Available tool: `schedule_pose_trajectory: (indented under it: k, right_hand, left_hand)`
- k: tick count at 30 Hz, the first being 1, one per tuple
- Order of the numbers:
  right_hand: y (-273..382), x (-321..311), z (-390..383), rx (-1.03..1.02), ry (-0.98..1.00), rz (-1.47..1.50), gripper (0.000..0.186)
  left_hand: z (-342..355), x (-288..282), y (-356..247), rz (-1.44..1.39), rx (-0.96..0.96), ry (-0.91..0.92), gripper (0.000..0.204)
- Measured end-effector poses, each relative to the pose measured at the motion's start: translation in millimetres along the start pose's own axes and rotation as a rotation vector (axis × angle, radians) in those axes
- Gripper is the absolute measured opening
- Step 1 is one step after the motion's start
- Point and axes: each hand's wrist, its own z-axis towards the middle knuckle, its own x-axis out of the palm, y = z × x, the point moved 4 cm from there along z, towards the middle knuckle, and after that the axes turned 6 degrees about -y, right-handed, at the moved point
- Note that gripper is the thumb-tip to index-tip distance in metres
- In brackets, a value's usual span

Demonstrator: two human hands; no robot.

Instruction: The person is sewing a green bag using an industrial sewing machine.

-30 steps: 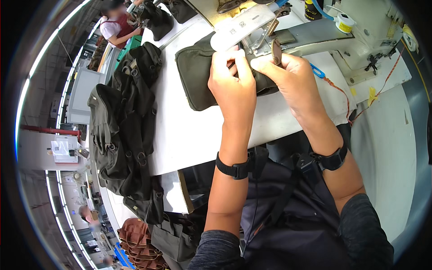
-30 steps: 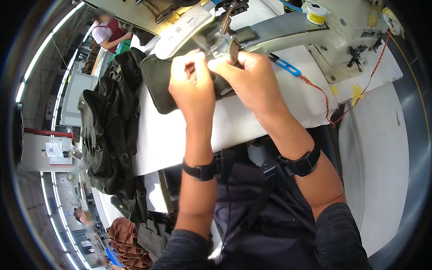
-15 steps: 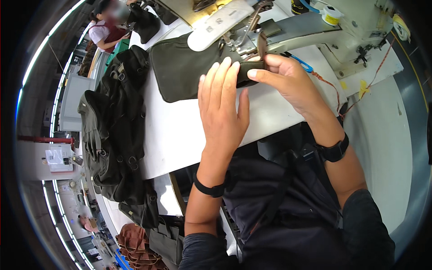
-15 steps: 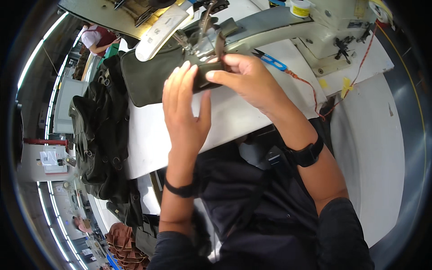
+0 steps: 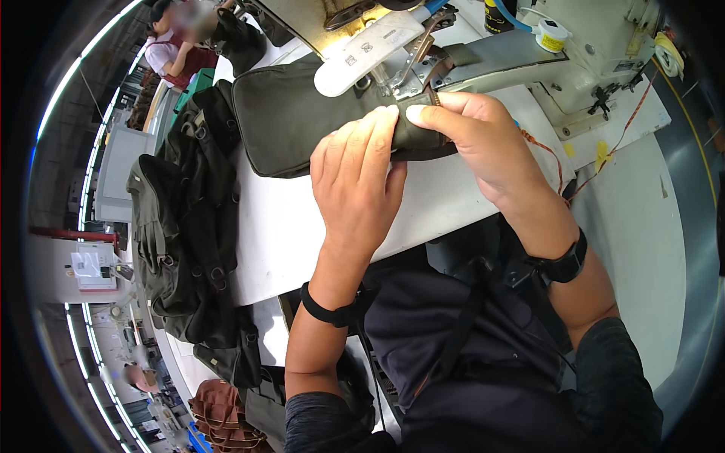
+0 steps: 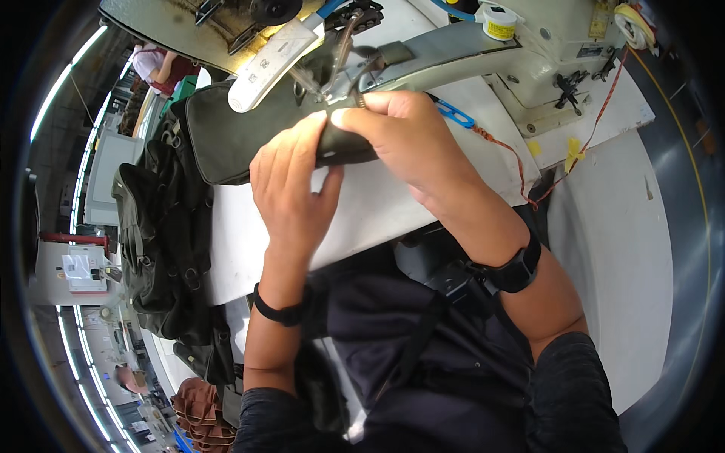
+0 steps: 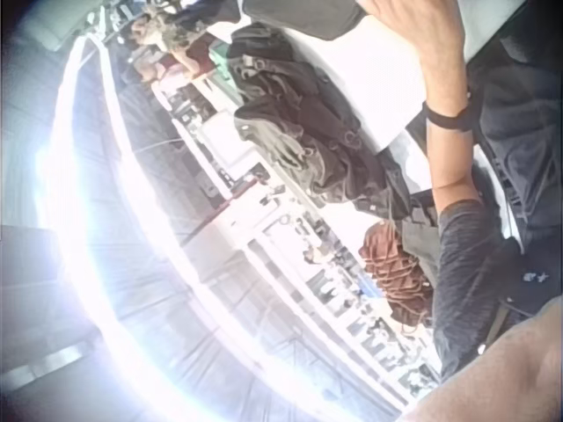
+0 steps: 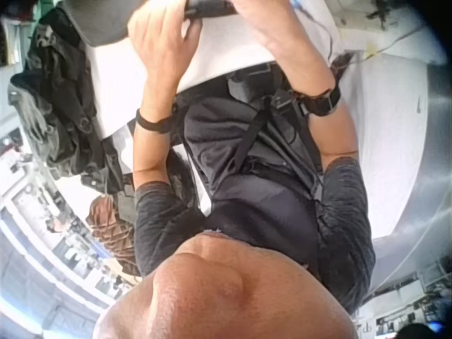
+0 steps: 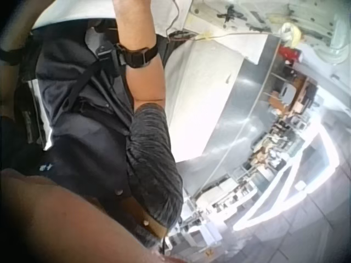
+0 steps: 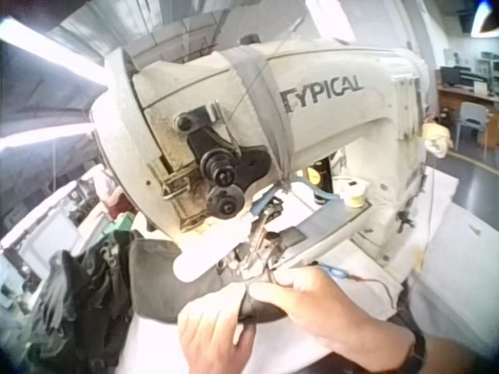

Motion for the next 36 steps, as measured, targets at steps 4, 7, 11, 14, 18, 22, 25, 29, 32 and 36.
schedule_pose_trajectory:
  k: [4, 7, 11, 14, 18, 22, 25, 29, 32, 36]
  right_hand:
    - [-1, 1, 6, -0.047, -0.06, 0.0, 0.027]
    - [-1, 5, 6, -0.061, -0.053, 0.069, 0.026]
    - [0, 4, 8, -0.076, -0.082, -0.023, 0.025]
    - [-3, 1, 9, -0.06, -0.084, 0.064, 0.025]
    - [-4, -2, 12, -0.054, -0.092, 0.031, 0.026]
    - [11, -8, 16, -0.168, -0.151, -0.434, 0.024]
    - [31, -13, 5, -0.437, -0.269, -0.57, 0.023]
    - [33, -5, 5, -0.297, -0.097, -0.249, 0.028]
    - [35, 1, 14, -0.085, 0.076, -0.136, 0.03]
    - [50, -5, 26, -0.037, 0.122, 0.186, 0.018]
  left_hand:
    - [7, 2, 6, 0.016, -0.006, 0.043, 0.059]
    - [7, 2, 7, 0.02, -0.015, 0.054, 0.058]
    - [3, 5, 2, 0.12, 0.031, -0.018, 0.057]
    - [2, 8, 2, 0.081, 0.02, -0.04, 0.057]
    - [2, 8, 1, 0.097, 0.017, -0.032, 0.058]
    - [3, 8, 1, 0.085, 0.011, -0.034, 0.058]
    - [0, 10, 3, 0.076, -0.015, -0.031, 0.059]
    - [-4, 12, 12, 0.063, -0.009, -0.007, 0.062]
    - [-5, 12, 14, 0.084, 0.034, 0.011, 0.065]
    - [-1, 8, 9, 0.216, 0.093, -0.018, 0.043]
